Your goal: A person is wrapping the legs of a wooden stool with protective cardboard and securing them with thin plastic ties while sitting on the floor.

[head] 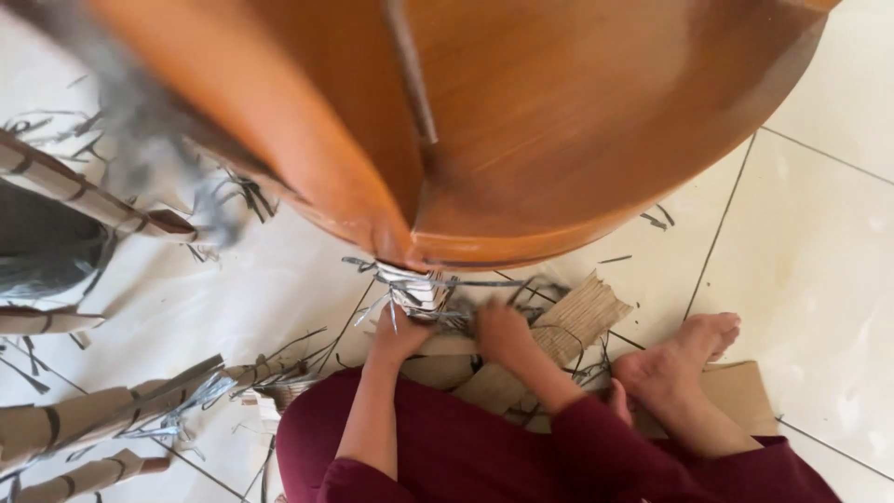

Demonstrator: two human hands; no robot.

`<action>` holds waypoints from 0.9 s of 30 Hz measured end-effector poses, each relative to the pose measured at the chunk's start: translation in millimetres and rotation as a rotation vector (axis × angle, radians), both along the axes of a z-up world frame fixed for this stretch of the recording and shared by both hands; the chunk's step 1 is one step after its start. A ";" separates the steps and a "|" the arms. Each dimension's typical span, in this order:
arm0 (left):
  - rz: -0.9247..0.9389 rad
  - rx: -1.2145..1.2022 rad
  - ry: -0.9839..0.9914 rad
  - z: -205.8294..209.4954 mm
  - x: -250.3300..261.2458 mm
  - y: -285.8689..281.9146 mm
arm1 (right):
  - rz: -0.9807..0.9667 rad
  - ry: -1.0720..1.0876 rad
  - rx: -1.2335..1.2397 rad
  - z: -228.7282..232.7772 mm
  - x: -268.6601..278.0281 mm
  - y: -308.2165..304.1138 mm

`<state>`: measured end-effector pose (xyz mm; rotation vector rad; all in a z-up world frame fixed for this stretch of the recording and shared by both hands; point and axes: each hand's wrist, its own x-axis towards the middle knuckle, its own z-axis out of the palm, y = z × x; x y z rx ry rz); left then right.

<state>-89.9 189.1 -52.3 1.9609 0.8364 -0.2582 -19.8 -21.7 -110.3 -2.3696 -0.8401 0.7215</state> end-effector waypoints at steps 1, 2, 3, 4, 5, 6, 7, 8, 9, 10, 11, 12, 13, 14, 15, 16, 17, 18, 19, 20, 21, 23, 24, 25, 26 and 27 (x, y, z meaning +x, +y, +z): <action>0.037 -0.002 -0.020 -10.5 -2.7 -0.6 | 0.016 0.023 0.000 3.8 -8.2 -1.1; 0.075 -0.005 -0.039 -21.0 -5.3 -1.7 | 0.031 0.047 0.000 8.4 -20.5 2.0; 0.077 -0.011 -0.040 -12.4 -6.7 -3.4 | 0.033 0.046 -0.006 22.9 -22.7 -1.7; 0.068 -0.046 -0.052 -3.3 -8.1 -5.3 | 0.063 -0.006 0.000 37.9 -24.9 -5.5; 0.059 -0.076 -0.068 7.1 -8.1 -4.6 | 0.095 -0.061 0.011 53.1 -25.5 -6.6; 0.062 -0.077 -0.072 18.2 -10.1 -5.6 | 0.098 -0.065 0.010 93.0 -26.2 1.9; 0.057 -0.136 -0.115 29.8 -10.3 -6.0 | 0.052 0.001 0.146 133.5 -25.2 11.3; 0.052 -0.195 -0.159 42.0 -10.9 -6.0 | 0.007 0.068 0.281 174.6 -25.1 21.0; 0.062 -0.194 -0.174 41.2 -8.6 -5.2 | 0.020 0.056 0.281 200.3 -35.6 32.8; 0.062 -0.178 -0.219 41.1 -6.4 -6.5 | -0.102 0.067 0.498 225.9 -46.8 44.4; 0.059 -0.164 -0.261 41.0 -4.4 -11.3 | -0.228 0.081 0.712 251.2 -59.7 54.8; 0.056 -0.150 -0.303 35.4 -1.0 -15.2 | -0.217 0.073 0.712 261.4 -62.3 71.1; 0.054 -0.130 -0.344 30.3 2.1 -16.8 | -0.277 -0.102 0.810 271.2 -65.3 88.8; 0.053 -0.110 -0.385 25.0 5.3 -18.4 | -0.336 -0.279 0.907 280.7 -68.4 106.6; 0.052 -0.086 -0.422 16.1 8.1 -17.9 | -0.324 -0.279 0.916 253.2 -61.6 118.3; 0.052 -0.061 -0.460 6.6 10.9 -17.1 | -0.427 -0.374 0.891 225.3 -54.2 131.1; 0.052 -0.035 -0.490 -4.1 10.2 -15.5 | -0.532 -0.462 0.862 196.2 -48.8 145.2; 0.052 -0.009 -0.519 -15.9 12.0 -13.8 | -0.524 -0.455 0.872 207.6 -48.6 148.2; 0.054 0.012 -0.545 -28.5 12.6 -15.3 | -0.590 -0.510 0.870 217.9 -48.6 149.0; 0.056 0.033 -0.571 -41.6 13.9 -16.6 | -0.657 -0.565 0.866 227.3 -47.7 150.1; 0.052 0.046 -0.590 -52.2 12.1 -22.9 | -0.654 -0.556 0.859 219.6 -44.2 146.6; 0.042 0.068 -0.637 -72.4 14.0 -38.4 | -0.756 -0.615 0.872 204.4 -32.7 137.3; 0.035 0.078 -0.663 -80.1 18.7 -44.8 | -0.754 -0.615 0.865 186.9 -18.6 127.4; 0.029 0.085 -0.689 -87.7 22.9 -56.3 | -0.765 -0.481 0.984 169.2 -5.0 116.4; 0.022 0.093 -0.716 -94.2 30.6 -72.5 | -0.774 -0.342 1.099 151.5 8.8 104.9; 0.024 0.086 -0.709 -75.9 35.7 -84.1 | -0.776 -0.340 1.089 168.3 11.2 99.4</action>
